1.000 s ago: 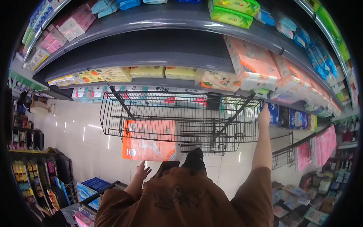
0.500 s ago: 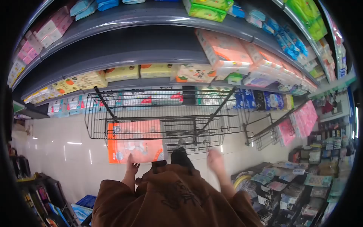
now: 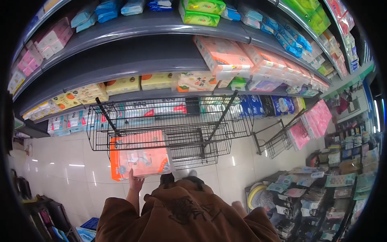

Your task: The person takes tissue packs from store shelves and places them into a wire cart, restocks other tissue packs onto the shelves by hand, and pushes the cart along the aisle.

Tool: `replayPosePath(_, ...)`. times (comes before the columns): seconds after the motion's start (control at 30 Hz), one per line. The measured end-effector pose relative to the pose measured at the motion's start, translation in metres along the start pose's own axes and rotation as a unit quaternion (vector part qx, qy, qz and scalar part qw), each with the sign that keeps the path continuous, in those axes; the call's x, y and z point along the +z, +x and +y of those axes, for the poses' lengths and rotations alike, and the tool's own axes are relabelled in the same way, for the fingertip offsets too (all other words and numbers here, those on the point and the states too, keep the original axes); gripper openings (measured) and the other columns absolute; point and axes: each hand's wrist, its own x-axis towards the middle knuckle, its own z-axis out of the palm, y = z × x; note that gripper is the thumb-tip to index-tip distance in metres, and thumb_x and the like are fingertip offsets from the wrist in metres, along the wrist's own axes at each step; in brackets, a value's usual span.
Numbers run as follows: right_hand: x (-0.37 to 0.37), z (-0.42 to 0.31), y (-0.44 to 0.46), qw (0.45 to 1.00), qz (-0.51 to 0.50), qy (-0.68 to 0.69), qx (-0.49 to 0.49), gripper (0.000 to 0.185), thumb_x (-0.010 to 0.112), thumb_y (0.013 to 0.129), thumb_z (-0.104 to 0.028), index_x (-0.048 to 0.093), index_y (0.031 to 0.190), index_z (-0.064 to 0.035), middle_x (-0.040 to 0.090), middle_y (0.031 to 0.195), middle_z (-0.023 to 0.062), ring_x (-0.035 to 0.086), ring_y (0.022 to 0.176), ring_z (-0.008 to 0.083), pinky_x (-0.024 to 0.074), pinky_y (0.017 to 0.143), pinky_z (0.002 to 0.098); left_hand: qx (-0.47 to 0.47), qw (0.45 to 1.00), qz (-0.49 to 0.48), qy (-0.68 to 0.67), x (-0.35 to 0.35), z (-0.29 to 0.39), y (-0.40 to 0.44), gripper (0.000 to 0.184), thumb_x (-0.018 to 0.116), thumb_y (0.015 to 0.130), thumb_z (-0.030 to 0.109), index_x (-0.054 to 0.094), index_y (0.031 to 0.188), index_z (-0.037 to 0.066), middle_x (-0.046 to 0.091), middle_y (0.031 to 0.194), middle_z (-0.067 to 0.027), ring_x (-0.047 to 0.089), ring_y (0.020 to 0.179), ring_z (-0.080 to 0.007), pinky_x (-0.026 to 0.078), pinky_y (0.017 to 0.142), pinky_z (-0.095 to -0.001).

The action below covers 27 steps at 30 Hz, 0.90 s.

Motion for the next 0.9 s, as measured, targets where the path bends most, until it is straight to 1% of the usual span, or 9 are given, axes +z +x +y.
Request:
replayPosePath(0.1, 0.0, -0.085, 0.026, 0.985, 0.025, 0.077, -0.152, 0.026, 0.053, 0.091, -0.013, 0.064, 0.111, -0.0021, 0.067, 0.089, 0.0128, 0.064, 0.068, 0.0215, 0.052, 0.054, 0.0373, -0.009, 1.0, 0.0, -0.01, 0.006, -0.013, -0.023, 0.083, 0.069, 0.078, 0.062, 0.04, 0.139, 0.013, 0.044, 0.131, -0.005, 0.045, 0.118, -0.024, 0.037, 0.103, -0.0433)
replayPosePath(0.2, 0.012, -0.189, -0.021, 0.908, -0.002, 0.142, -0.393, 0.034, 0.055, 0.093, -0.019, 0.059, 0.121, -0.0021, 0.067, 0.094, 0.0102, 0.065, 0.076, 0.0206, 0.0526, 0.067, 0.0324, 0.018, 0.999, -0.029, -0.021, 0.005, -0.037, -0.058, 0.083, 0.07, 0.078, 0.06, 0.039, 0.136, 0.009, 0.044, 0.129, -0.0078, 0.049, 0.108, -0.024, 0.046, 0.089, -0.0412)
replayPosePath(0.3, 0.021, -0.25, -0.072, 0.848, -0.086, 0.092, -0.515, 0.037, 0.054, 0.094, -0.022, 0.057, 0.125, -0.0024, 0.067, 0.103, 0.0087, 0.067, 0.09, 0.0199, 0.0512, 0.075, 0.0322, 0.042, 0.995, -0.089, -0.021, 0.02, -0.062, -0.124, 0.041, 0.054, 0.092, 0.05, 0.061, 0.11, 0.013, 0.064, 0.093, 0.0025, 0.059, 0.076, -0.0117, 0.048, 0.061, -0.0268)
replayPosePath(0.37, 0.031, -0.265, -0.09, 0.856, -0.146, 0.002, -0.496, 0.049, 0.061, 0.093, -0.033, 0.055, 0.131, -0.0027, 0.066, 0.11, 0.0101, 0.066, 0.092, 0.0207, 0.0511, 0.076, 0.033, 0.032, 0.999, -0.028, 0.009, 0.027, -0.083, -0.168, 0.048, 0.053, 0.091, 0.054, 0.061, 0.117, 0.014, 0.066, 0.101, 0.0004, 0.062, 0.083, -0.0133, 0.049, 0.063, -0.0296)
replayPosePath(0.4, 0.031, -0.265, -0.114, 0.865, -0.193, -0.033, -0.462, 0.056, 0.063, 0.092, -0.038, 0.052, 0.134, -0.0035, 0.066, 0.113, 0.0108, 0.065, 0.095, 0.0215, 0.0512, 0.077, 0.0345, 0.033, 0.997, -0.063, 0.009, 0.028, -0.095, -0.186, 0.057, 0.053, 0.09, 0.055, 0.058, 0.127, 0.013, 0.065, 0.116, -0.0036, 0.063, 0.101, -0.0188, 0.052, 0.079, -0.0357)
replayPosePath(0.47, 0.015, -0.248, -0.208, 0.844, -0.363, 0.016, -0.394, 0.073, 0.071, 0.087, -0.043, 0.043, 0.143, -0.0046, 0.059, 0.129, 0.0124, 0.058, 0.115, 0.0237, 0.0487, 0.091, 0.0372, 0.053, 0.993, -0.103, 0.007, 0.031, -0.128, -0.211, 0.075, 0.048, 0.091, 0.055, 0.039, 0.146, 0.005, 0.047, 0.146, -0.013, 0.042, 0.136, -0.0317, 0.034, 0.112, -0.0517)
replayPosePath(0.5, 0.029, -0.25, -0.195, 0.821, -0.368, 0.013, -0.436, 0.077, 0.073, 0.085, -0.042, 0.041, 0.144, -0.0045, 0.055, 0.133, 0.0126, 0.053, 0.121, 0.0244, 0.0453, 0.097, 0.0373, 0.039, 0.997, -0.069, -0.005, 0.013, -0.144, -0.208, 0.065, 0.056, 0.087, 0.057, 0.053, 0.132, 0.01, 0.06, 0.124, -0.009, 0.06, 0.107, -0.027, 0.051, 0.088, -0.0429)
replayPosePath(0.7, 0.114, -0.227, -0.109, 0.777, -0.388, -0.089, -0.487, 0.112, 0.085, 0.072, -0.045, 0.023, 0.147, 0.0094, 0.032, 0.15, 0.0212, 0.028, 0.143, 0.0297, 0.0313, 0.113, 0.0368, 0.095, 0.995, -0.008, -0.04, -0.005, -0.192, -0.247, 0.071, 0.059, 0.084, 0.051, 0.044, 0.141, 0.012, 0.051, 0.138, -0.0099, 0.051, 0.122, -0.0301, 0.043, 0.102, -0.0512)
replayPosePath(0.9, 0.05, -0.209, -0.209, 0.707, -0.376, -0.018, -0.599, 0.112, 0.085, 0.072, -0.033, 0.013, 0.15, 0.0041, 0.035, 0.146, 0.0223, 0.033, 0.139, 0.0314, 0.0298, 0.114, 0.0398, 0.111, 0.993, -0.042, -0.003, 0.06, -0.184, -0.314, 0.075, 0.06, 0.084, 0.05, 0.04, 0.144, 0.013, 0.048, 0.142, -0.0096, 0.048, 0.126, -0.0303, 0.04, 0.105, -0.0527)
